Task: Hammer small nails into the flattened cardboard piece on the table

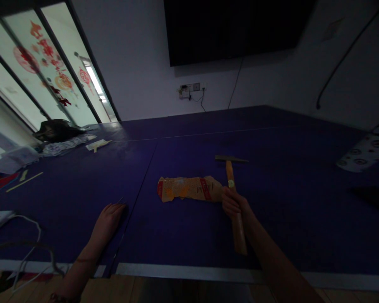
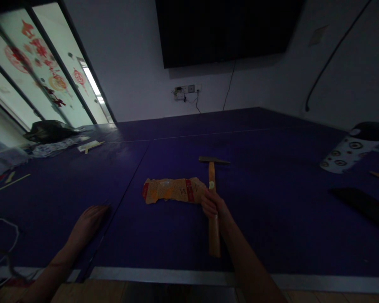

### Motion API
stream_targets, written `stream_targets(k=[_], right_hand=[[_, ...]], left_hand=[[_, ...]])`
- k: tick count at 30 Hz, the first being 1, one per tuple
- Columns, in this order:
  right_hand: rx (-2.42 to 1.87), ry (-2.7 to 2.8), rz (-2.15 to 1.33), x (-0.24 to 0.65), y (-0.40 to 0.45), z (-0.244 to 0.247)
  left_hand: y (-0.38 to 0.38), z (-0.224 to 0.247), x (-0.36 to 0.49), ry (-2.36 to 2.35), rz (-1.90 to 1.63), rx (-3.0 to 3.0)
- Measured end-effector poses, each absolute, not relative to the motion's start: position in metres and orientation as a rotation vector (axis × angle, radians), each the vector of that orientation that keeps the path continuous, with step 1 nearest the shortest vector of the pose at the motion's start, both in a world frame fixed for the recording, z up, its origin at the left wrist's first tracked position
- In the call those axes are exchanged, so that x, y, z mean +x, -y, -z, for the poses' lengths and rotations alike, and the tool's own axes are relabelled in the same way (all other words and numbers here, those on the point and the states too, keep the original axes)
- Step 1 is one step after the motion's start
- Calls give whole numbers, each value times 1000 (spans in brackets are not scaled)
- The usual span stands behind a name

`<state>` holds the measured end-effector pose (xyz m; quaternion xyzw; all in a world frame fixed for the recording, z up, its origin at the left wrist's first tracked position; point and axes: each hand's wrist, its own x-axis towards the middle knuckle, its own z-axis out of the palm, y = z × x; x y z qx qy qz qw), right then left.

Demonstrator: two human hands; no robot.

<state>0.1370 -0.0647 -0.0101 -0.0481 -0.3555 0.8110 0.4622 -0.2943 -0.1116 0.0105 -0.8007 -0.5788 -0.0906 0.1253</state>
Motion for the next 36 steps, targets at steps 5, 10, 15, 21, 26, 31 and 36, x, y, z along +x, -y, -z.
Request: stream_targets(k=[5, 10, 15, 21, 26, 31, 36], right_hand=[[-169, 877, -2011, 138, 64, 13], [-222, 882, -2016, 138, 63, 16], [-263, 874, -2006, 138, 64, 16], [-277, 885, -2015, 137, 63, 15], [-255, 892, -2006, 135, 62, 14], [-252, 910, -2012, 137, 61, 14], [-252, 915, -2016, 137, 62, 14]], left_hand=[[115, -11, -294, 1660, 317, -2333], [116, -13, -295, 1649, 358, -2356], [110, -13, -292, 1695, 300, -2312], [94, -11, -283, 1778, 220, -2231], [85, -11, -281, 1904, 398, -2190], [85, -17, -275, 2027, 818, -2151], [80, -30, -232, 2130, 1382, -2315]])
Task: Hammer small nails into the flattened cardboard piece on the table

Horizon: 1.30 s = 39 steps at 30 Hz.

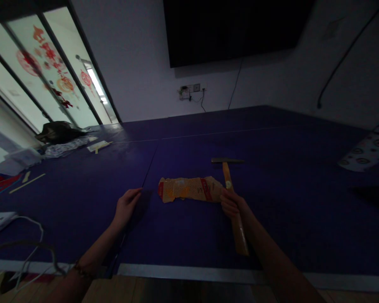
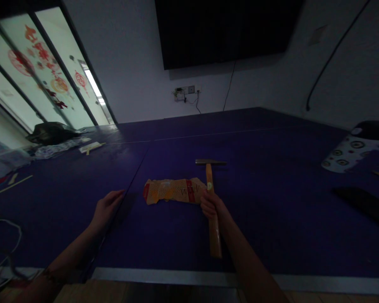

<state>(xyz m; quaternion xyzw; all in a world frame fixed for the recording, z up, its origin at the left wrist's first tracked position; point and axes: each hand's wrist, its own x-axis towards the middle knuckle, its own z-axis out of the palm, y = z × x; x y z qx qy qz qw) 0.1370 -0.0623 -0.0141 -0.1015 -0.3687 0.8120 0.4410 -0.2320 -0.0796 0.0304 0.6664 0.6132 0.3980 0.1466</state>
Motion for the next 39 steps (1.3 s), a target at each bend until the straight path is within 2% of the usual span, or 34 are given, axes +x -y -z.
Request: stream_targets(k=[4, 13, 22, 39], right_hand=[[-255, 928, -2010, 136, 61, 15], [-268, 955, -1966, 139, 54, 22], [-295, 865, -1941, 142, 58, 21], [-276, 802, -1938, 142, 61, 19]], left_hand=[[61, -27, -172, -1398, -1186, 1808], [13, 0, -74, -1209, -1117, 1944], [15, 9, -76, -1117, -1012, 2083], [20, 6, -79, -1076, -1062, 2175]])
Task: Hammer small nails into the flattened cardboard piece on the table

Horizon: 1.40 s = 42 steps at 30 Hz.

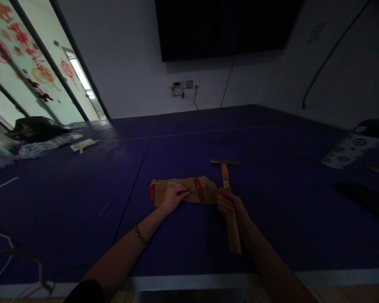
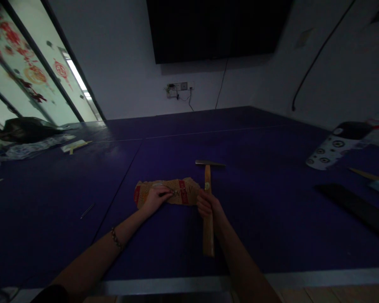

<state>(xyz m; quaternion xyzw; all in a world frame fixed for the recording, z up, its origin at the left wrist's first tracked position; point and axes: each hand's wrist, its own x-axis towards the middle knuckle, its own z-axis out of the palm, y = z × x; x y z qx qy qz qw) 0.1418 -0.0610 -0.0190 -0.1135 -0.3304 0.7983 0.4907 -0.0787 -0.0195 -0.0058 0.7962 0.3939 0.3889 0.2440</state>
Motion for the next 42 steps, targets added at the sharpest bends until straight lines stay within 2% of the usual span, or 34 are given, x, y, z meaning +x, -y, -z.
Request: stream_targets(k=[16, 27, 34, 42], right_hand=[[-258, 845, -1968, 141, 60, 16], [-453, 854, -1909, 139, 61, 12], [-700, 928, -1793, 125, 89, -22], [-1478, 1227, -1444, 72, 159, -56]], left_hand=[[14, 10, -87, -930, -926, 2499], [11, 15, -84, -947, -1009, 2279], [12, 14, -81, -978, -1010, 2257], [11, 17, -78, -1004, -1010, 2236]])
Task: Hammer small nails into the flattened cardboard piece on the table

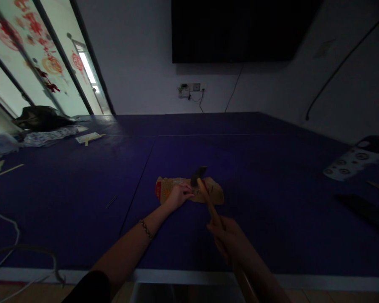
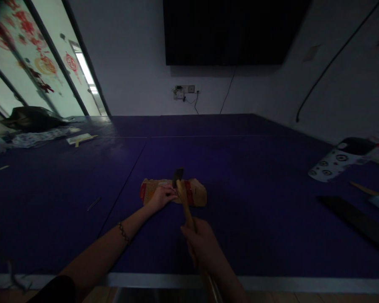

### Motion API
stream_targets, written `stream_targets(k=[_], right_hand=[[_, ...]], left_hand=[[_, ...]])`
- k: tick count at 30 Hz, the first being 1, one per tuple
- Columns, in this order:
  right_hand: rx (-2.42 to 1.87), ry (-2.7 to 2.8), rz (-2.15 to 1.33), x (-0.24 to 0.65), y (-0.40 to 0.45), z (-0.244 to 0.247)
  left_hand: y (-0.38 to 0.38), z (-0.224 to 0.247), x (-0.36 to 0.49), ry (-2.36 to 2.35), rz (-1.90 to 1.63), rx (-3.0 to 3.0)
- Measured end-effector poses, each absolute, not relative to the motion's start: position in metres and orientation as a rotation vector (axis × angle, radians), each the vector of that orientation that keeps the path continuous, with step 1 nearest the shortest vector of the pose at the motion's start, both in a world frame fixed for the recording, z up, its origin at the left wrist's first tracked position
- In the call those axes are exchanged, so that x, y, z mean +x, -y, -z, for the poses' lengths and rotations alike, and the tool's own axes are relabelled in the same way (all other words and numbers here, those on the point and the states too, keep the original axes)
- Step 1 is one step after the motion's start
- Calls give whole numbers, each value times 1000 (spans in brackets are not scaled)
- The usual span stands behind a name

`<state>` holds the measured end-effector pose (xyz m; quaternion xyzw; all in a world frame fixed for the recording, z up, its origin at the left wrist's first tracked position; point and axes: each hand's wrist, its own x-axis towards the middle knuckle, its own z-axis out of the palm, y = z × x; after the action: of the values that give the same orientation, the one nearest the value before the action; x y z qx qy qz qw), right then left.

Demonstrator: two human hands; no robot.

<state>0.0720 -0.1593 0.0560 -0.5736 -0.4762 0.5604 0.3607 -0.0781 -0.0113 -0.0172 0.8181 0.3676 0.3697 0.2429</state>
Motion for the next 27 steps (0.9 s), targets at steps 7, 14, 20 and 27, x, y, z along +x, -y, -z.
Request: stream_targets(k=[7, 14, 20, 27], right_hand=[[-1634, 1357, -1285, 62, 163, -69], [-1716, 1461, -1205, 58, 166, -64], [-1638, 1449, -1235, 56, 173, -72], [-1719, 1420, -1213, 57, 169, -59]], left_hand=[[13, 15, -76, -1013, -1000, 2232], [13, 14, -75, -1043, -994, 2230], [12, 14, -75, -1034, -975, 2241], [11, 14, -75, -1048, -970, 2258]])
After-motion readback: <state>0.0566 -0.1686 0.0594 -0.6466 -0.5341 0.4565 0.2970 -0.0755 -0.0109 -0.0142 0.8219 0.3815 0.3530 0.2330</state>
